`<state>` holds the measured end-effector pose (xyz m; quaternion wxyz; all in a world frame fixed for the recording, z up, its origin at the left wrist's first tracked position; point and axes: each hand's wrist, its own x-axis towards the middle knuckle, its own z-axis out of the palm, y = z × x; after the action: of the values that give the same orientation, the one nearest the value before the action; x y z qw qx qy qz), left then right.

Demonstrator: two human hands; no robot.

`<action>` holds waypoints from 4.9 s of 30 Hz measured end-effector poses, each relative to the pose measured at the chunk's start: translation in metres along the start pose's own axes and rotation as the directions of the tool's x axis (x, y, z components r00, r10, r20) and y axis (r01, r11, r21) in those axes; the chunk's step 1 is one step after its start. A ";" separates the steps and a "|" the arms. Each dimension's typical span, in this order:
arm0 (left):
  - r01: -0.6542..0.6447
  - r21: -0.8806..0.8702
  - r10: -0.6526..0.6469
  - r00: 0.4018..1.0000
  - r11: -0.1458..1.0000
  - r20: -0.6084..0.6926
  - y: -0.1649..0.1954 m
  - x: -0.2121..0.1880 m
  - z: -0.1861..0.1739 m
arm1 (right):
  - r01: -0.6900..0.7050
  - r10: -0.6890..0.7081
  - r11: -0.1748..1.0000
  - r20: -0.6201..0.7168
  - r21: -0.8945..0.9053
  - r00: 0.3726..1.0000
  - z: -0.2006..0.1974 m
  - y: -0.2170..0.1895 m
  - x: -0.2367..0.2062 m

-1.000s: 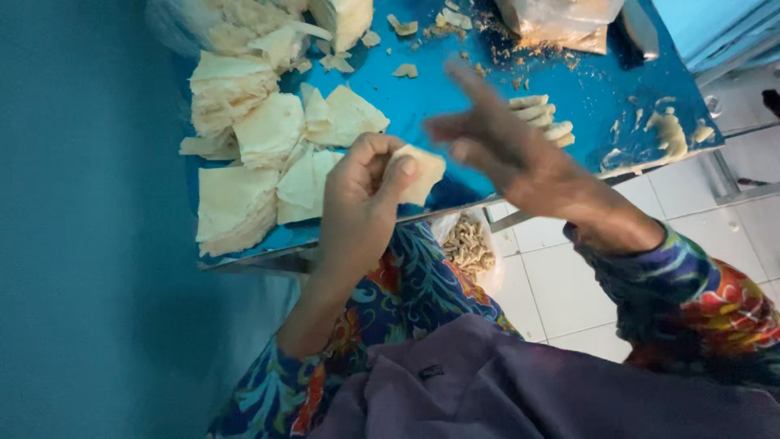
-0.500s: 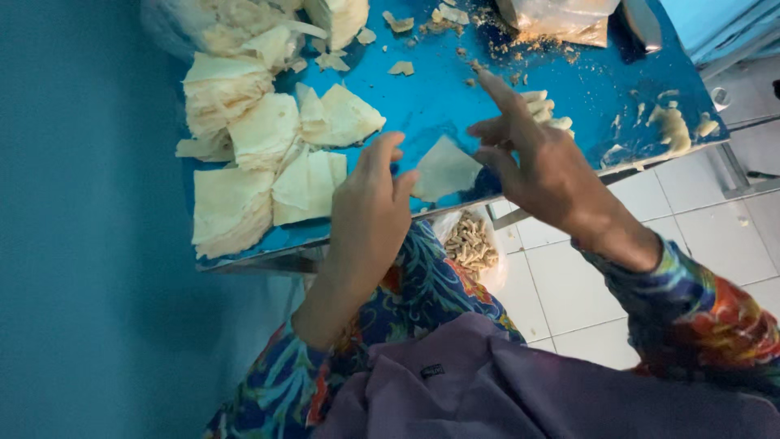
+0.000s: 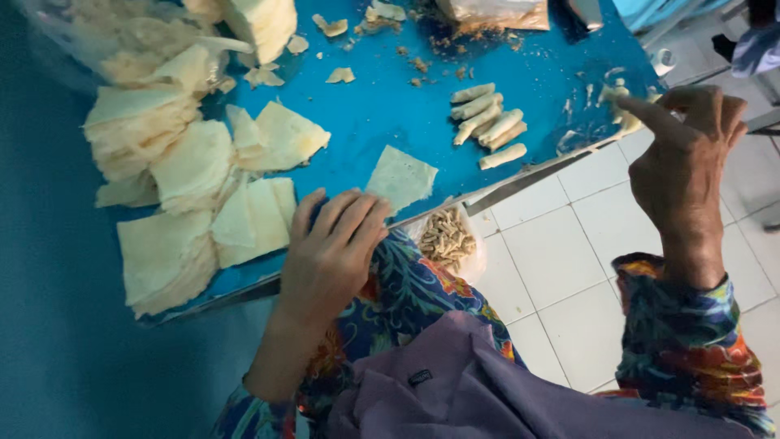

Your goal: The person sits at a blue work table and folds thin translucent sheets around a pinch of brown filling taken from a plastic bag, rolling each sheet by hand. The finished rolled pieces are set on the table beside a growing pile of completed rolls.

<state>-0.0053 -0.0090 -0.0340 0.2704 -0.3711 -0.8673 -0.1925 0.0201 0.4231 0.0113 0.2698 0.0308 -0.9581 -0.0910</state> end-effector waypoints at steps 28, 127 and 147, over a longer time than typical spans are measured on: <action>-0.014 -0.046 0.013 0.999 0.999 -0.036 0.001 0.003 -0.005 | 0.393 -0.507 0.731 0.058 0.559 0.860 -0.023 -0.176 0.090; 0.048 -0.220 -0.065 0.996 0.974 -0.069 0.001 0.009 -0.003 | 0.251 -0.277 0.935 0.072 0.250 0.958 -0.029 -0.143 0.285; 0.390 -0.402 -0.429 0.903 0.828 -0.007 0.011 0.032 -0.010 | 0.136 -0.278 0.542 0.024 0.829 0.960 -0.011 -0.097 0.280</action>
<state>-0.0126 0.0100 -0.0054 0.1848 -0.2130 -0.8563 -0.4327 -0.2120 0.2963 0.1451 0.1375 0.2586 -0.8972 0.3304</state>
